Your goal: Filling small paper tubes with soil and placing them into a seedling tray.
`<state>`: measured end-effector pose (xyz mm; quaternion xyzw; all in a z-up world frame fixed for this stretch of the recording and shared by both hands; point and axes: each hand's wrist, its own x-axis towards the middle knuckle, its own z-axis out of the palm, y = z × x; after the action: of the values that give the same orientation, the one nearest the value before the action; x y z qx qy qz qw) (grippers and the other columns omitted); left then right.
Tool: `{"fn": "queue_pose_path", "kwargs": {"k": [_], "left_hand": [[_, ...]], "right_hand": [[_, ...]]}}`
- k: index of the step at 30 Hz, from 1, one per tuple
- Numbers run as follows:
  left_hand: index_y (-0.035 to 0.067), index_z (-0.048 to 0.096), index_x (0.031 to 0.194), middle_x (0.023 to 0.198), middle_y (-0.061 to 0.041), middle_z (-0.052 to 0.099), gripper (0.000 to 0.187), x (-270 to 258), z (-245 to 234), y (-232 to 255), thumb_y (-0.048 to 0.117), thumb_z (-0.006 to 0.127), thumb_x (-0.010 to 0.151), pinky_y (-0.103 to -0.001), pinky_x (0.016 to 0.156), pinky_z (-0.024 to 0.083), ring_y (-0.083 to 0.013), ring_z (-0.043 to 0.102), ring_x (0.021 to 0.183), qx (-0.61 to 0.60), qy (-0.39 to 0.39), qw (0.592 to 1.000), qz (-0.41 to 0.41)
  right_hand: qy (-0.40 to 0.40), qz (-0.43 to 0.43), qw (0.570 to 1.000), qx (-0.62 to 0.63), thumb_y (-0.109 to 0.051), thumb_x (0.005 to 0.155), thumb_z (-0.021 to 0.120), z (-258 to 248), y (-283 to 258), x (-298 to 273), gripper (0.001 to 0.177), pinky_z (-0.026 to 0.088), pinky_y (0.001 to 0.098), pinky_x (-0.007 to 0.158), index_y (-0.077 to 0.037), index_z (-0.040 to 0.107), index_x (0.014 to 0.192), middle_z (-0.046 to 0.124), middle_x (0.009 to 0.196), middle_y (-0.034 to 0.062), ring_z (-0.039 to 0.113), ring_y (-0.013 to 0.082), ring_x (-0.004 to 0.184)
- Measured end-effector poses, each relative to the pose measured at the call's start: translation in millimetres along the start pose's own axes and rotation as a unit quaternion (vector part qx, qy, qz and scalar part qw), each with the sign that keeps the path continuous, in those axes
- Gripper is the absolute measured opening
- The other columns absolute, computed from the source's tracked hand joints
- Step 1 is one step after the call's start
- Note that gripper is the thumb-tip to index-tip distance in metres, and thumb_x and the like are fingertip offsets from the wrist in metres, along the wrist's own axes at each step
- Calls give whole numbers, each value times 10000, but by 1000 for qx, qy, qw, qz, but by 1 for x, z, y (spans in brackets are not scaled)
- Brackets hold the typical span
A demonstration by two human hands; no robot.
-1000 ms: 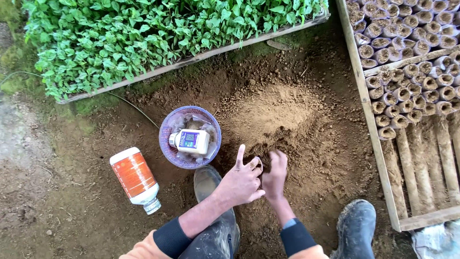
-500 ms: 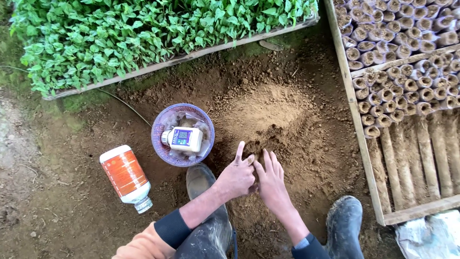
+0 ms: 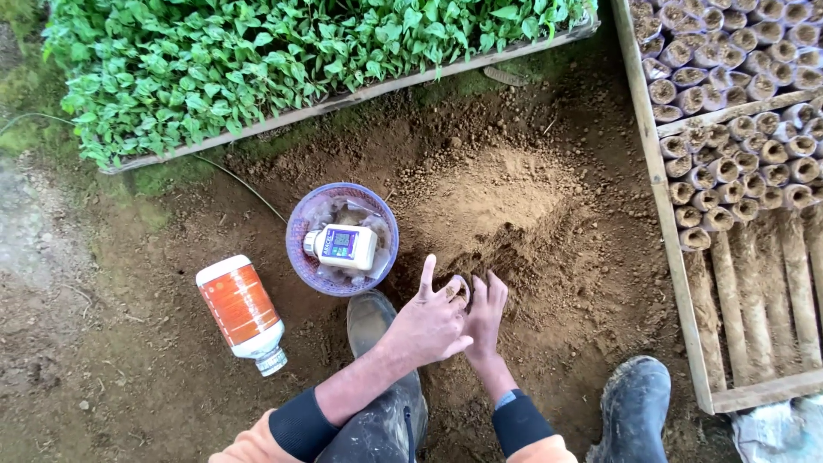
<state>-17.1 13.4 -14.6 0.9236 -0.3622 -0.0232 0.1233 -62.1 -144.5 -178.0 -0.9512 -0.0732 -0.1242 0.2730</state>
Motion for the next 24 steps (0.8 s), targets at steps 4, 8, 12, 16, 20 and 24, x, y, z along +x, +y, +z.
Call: {"fn": "queue_pose_path", "kwargs": {"k": [4,8,12,16,20,24], "left_hand": [[78,789,769,1019,-124,738,423,8,2,-7,487,681,779,-779,1207,39,-293,529,1215,1,5,1000,4],[109,789,788,962,-86,746,416,12,20,-5,500,647,787,-753,1235,36,-256,544,1194,-11,7,1000,3],[169,789,729,879,-20,760,339,19,22,1,465,630,769,-723,1273,27,-224,517,1254,5,-8,1000,2],[163,802,775,834,-41,765,357,17,36,5,463,610,804,-711,1266,36,-234,550,1226,12,-14,1000,6],[132,804,783,896,-95,761,367,12,11,0,445,618,830,-726,1244,36,-274,555,1237,4,-20,1000,3],[178,793,845,1154,-76,746,275,13,-8,0,422,685,911,-781,1173,-42,-284,525,1345,-1,-158,987,11]], "right_hand": [[-25,179,968,172,125,733,671,-58,-20,43,513,480,417,981,-81,664,1203,604,1176,133,606,319,1121],[-138,242,929,245,-47,793,782,-132,-50,73,547,542,422,956,-136,620,1308,709,1173,122,689,288,1106],[-221,101,942,230,110,798,621,-165,-70,90,560,484,525,1049,-26,538,1335,521,1440,247,559,430,1281],[-245,-61,968,2,55,768,567,-144,-51,75,553,395,524,1114,-13,560,1317,392,1562,225,394,428,1418],[-142,42,974,169,89,796,507,-129,-43,61,621,341,499,1165,-64,537,1396,425,1526,179,382,375,1432],[-123,62,983,119,-153,790,784,-71,-16,25,995,226,657,1222,-20,127,1526,55,1625,305,165,489,1499]]}}
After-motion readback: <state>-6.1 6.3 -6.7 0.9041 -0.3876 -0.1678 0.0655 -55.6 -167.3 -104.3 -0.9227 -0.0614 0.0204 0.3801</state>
